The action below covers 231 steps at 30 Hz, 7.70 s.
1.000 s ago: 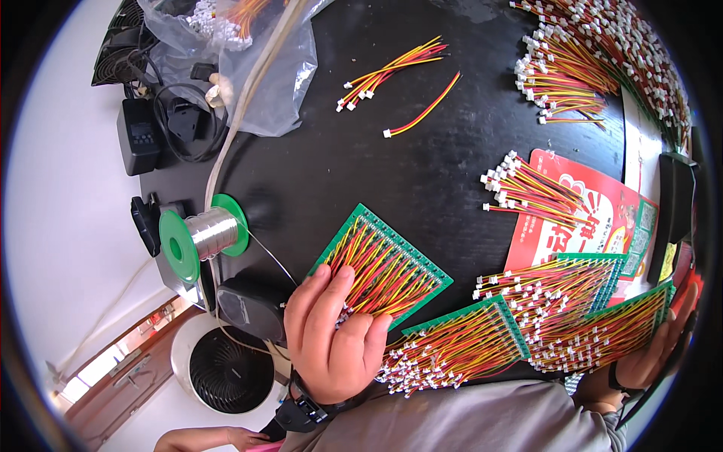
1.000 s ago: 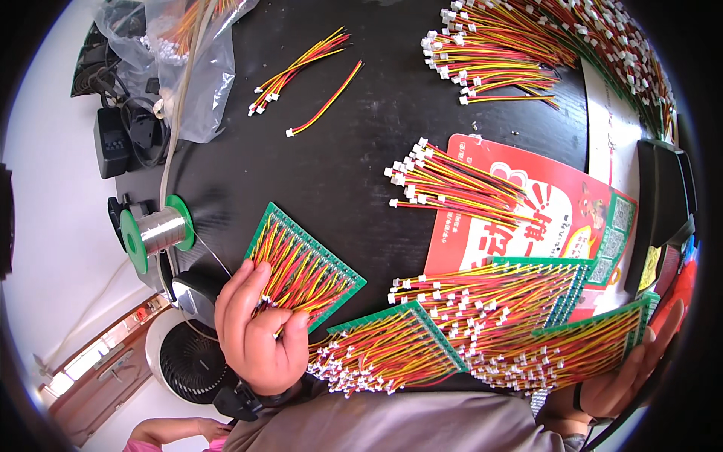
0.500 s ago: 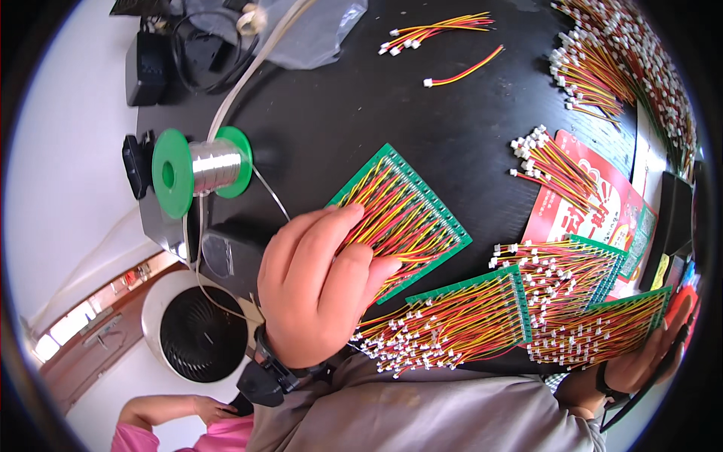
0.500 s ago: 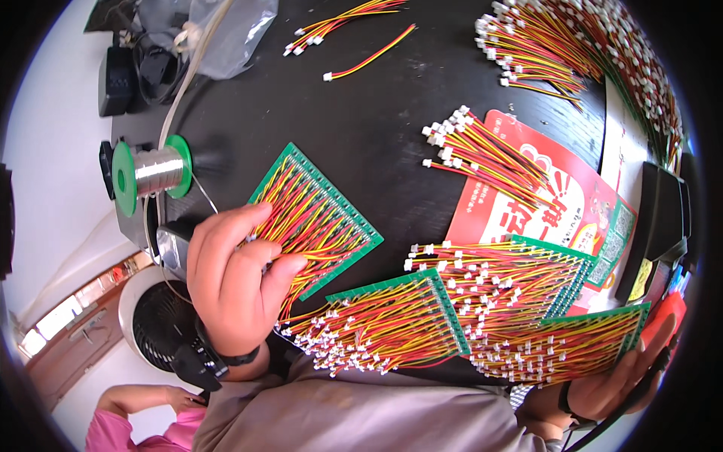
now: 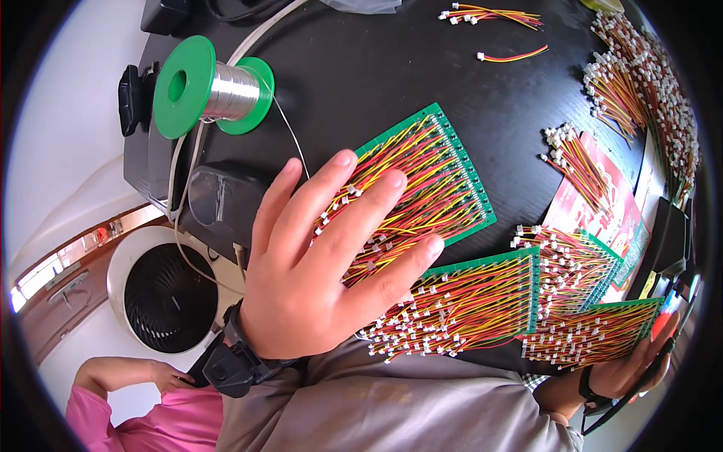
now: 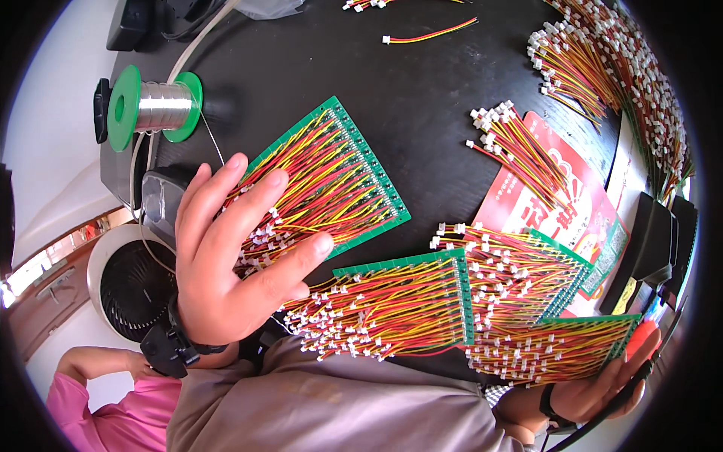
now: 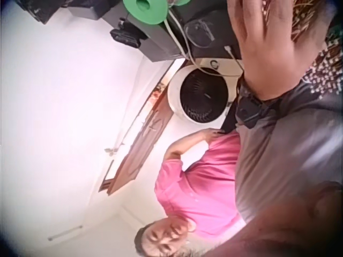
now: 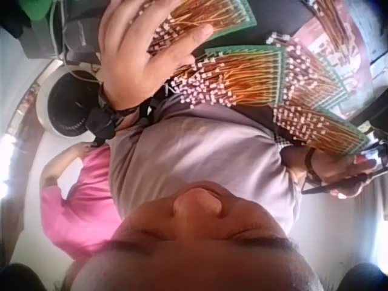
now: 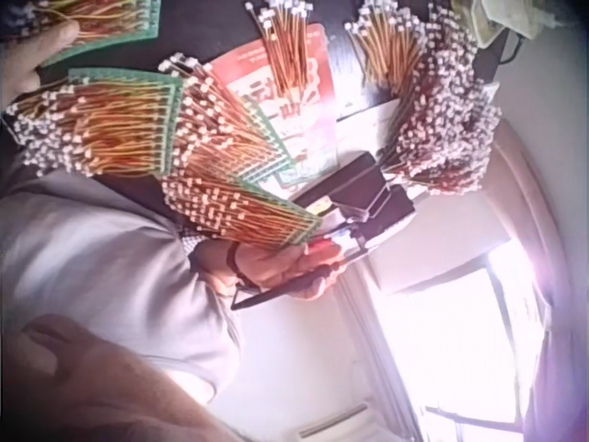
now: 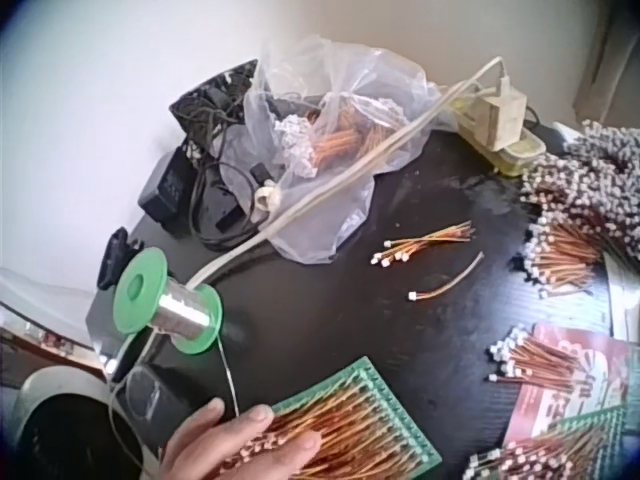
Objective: Soldering wires onto multiple printed circuit boards.
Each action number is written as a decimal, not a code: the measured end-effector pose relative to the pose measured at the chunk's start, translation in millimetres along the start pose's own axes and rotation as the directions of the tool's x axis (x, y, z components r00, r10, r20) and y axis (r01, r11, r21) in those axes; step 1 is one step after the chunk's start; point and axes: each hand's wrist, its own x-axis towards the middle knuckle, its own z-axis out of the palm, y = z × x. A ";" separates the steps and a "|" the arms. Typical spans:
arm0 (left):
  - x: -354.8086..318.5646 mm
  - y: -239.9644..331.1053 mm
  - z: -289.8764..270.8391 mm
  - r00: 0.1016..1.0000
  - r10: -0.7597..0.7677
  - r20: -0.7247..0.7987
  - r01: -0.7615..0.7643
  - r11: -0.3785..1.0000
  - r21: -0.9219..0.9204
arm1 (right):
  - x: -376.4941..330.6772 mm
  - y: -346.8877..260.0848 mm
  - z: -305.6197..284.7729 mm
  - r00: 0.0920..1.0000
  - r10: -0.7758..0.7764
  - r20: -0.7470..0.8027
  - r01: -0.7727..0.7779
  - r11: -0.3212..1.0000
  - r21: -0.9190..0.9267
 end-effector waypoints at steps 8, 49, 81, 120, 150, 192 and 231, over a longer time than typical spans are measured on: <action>-11.6 -11.7 8.1 0.999 0.041 0.004 -0.041 0.993 -0.112 | 14.3 -2.6 2.1 0.989 -0.149 0.022 0.150 0.988 -0.045; 16.4 -2.9 25.5 0.986 -0.044 -0.158 0.059 0.995 0.086 | 11.3 -7.3 -0.7 0.982 -0.180 -0.059 0.176 0.982 -0.063; 13.8 -6.8 29.3 0.930 -0.051 -0.363 0.030 0.998 -0.062 | -6.9 -12.1 4.5 0.925 0.360 -0.125 -0.257 0.830 0.495; 20.8 -11.5 28.6 0.931 -0.096 -0.351 0.068 0.993 -0.093 | 29.1 -56.0 23.5 0.812 0.515 -0.273 -0.346 0.803 0.486; 20.9 -11.7 29.4 0.922 -0.101 -0.373 0.071 0.993 -0.093 | 30.0 -59.8 22.3 0.801 0.534 -0.273 -0.346 0.783 0.517; -1.9 11.4 20.4 0.961 -0.150 -0.232 0.105 0.975 -0.198 | 13.7 -18.9 1.4 0.998 -0.042 0.052 0.046 0.996 -0.078; 4.1 -0.7 41.9 0.913 -0.003 -0.408 -0.044 0.993 -0.106 | 9.0 -23.6 5.9 0.996 0.082 0.036 -0.084 0.995 0.058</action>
